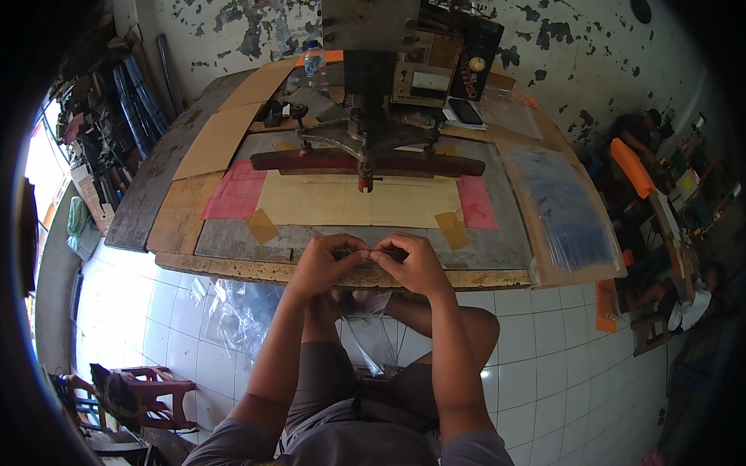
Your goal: The person aligns plastic sheets on a workbench under a heat-press machine, operates the machine to seal the material, and pulls at the resulting plastic item to check the bond.
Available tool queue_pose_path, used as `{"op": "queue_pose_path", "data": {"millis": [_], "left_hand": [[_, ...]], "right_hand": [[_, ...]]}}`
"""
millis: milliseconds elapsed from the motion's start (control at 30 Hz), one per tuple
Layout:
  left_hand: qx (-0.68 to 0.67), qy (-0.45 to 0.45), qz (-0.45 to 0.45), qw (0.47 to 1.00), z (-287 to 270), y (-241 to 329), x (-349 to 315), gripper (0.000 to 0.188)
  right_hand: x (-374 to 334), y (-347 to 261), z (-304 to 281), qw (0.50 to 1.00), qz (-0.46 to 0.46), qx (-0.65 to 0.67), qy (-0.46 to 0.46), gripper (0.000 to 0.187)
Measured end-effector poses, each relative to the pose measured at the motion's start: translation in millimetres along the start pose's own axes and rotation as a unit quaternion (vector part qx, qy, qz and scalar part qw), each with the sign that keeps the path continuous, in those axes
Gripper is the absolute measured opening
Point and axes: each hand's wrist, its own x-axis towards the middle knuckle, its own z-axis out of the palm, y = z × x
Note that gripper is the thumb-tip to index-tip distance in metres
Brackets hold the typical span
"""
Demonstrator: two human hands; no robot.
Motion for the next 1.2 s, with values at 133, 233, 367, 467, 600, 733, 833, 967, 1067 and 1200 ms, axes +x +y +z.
{"op": "queue_pose_path", "data": {"millis": [133, 233, 367, 467, 600, 733, 833, 967, 1067, 1200], "left_hand": [[0.002, -0.003, 0.003, 1.0, -0.4, 3.0, -0.4, 0.023], [0.007, -0.005, 0.003, 1.0, 0.2, 0.6, -0.4, 0.022], [-0.001, -0.008, 0.01, 1.0, 0.9, 1.5, 0.1, 0.022], [-0.027, 0.014, 0.001, 1.0, 0.8, -1.0, -2.0, 0.024], [-0.036, 0.015, -0.004, 0.999, 1.3, 0.2, -1.0, 0.025], [-0.024, 0.006, -0.018, 1.0, 0.6, 1.5, -0.6, 0.025], [-0.022, 0.007, -0.022, 0.999, 0.8, 1.6, -0.8, 0.025], [-0.021, 0.017, -0.012, 1.0, 1.2, -0.3, -0.7, 0.025], [-0.017, 0.027, -0.014, 0.999, 2.4, -0.4, -1.1, 0.025], [-0.014, 0.031, -0.029, 0.999, 0.9, 3.4, -1.2, 0.025]], "right_hand": [[0.7, 2.5, 0.6, 1.0, -0.015, 0.003, 0.006, 0.016], [0.8, 1.0, 0.3, 1.0, -0.007, 0.0, 0.003, 0.015], [-0.2, 3.5, -0.5, 1.0, -0.014, 0.001, 0.01, 0.012], [0.4, 1.3, -0.3, 0.999, -0.01, 0.02, 0.025, 0.009], [0.7, 11.1, -2.2, 0.995, -0.068, -0.017, 0.07, 0.009], [0.6, 11.1, -1.9, 0.996, -0.038, -0.015, 0.081, 0.008], [1.0, 12.0, -0.8, 0.995, -0.041, -0.016, 0.09, 0.007], [1.6, 11.0, 0.7, 0.993, -0.038, -0.014, 0.107, 0.007], [0.8, 14.5, 1.1, 0.992, -0.036, -0.02, 0.12, 0.007], [0.4, 23.9, -2.0, 0.99, -0.02, 0.007, 0.138, 0.008]]}}
